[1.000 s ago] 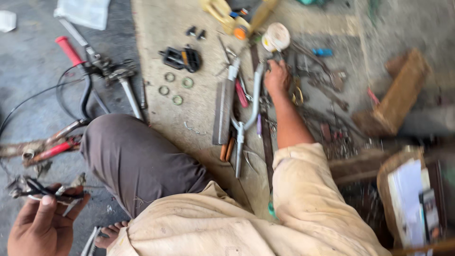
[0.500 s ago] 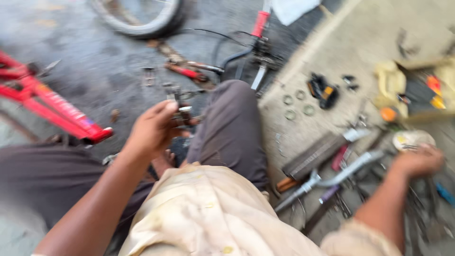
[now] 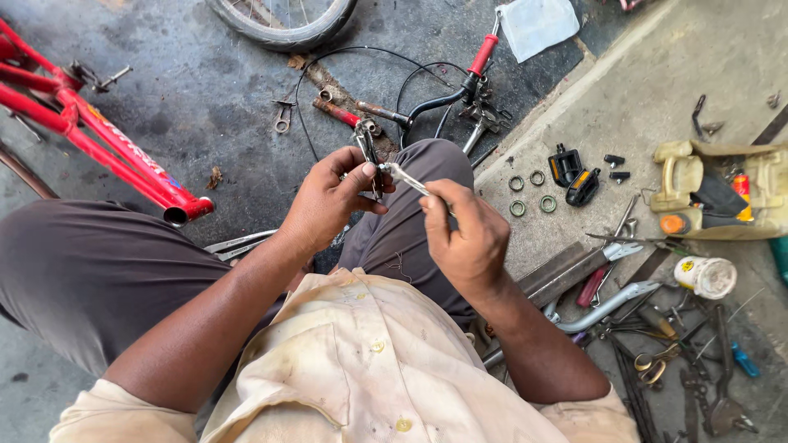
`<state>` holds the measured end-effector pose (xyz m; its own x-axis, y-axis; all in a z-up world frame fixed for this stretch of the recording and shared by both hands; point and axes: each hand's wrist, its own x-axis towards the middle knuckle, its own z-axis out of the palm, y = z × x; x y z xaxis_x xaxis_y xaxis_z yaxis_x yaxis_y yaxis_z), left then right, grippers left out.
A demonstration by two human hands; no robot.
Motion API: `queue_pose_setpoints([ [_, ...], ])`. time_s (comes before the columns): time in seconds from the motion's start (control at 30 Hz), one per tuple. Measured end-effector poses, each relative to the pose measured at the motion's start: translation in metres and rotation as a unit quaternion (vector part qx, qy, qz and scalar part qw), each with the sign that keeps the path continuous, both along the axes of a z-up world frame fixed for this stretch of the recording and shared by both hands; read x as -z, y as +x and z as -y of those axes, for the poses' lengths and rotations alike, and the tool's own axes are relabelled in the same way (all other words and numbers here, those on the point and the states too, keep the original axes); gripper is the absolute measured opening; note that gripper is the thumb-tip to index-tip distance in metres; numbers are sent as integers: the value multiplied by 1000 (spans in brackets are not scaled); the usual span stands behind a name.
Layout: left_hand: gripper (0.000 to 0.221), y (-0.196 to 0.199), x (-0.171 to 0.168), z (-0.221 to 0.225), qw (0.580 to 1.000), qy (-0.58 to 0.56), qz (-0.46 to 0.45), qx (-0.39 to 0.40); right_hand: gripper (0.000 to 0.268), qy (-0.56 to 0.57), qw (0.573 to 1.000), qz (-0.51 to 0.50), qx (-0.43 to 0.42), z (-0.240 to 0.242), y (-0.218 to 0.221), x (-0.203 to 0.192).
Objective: The person assembles and adjusts bicycle brake components, handling a brake lever, cable, and metal brackets, and applies grease to a front fork assembly.
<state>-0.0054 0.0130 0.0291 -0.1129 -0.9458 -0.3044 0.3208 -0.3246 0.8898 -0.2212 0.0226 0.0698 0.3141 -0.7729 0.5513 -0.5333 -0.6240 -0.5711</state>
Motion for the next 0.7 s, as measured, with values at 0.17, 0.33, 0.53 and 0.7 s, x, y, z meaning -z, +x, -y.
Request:
queue_pose_setpoints([
  [0.17, 19, 7, 1, -10, 1000, -23, 14, -1, 14, -17, 999, -42, -18, -4, 26, -22],
  [0.33, 19, 15, -2, -15, 994, -55, 90, 12, 16, -1, 997, -50, -58, 0, 42, -24],
  [0.53, 18, 22, -13, -23, 982, -43, 147, 107, 16, 322, 946, 29, -35, 56, 45, -22],
  [0.7, 20, 26, -12, -28, 986, -35, 83, 141, 23, 562, 807, 150, -99, 91, 43, 19],
])
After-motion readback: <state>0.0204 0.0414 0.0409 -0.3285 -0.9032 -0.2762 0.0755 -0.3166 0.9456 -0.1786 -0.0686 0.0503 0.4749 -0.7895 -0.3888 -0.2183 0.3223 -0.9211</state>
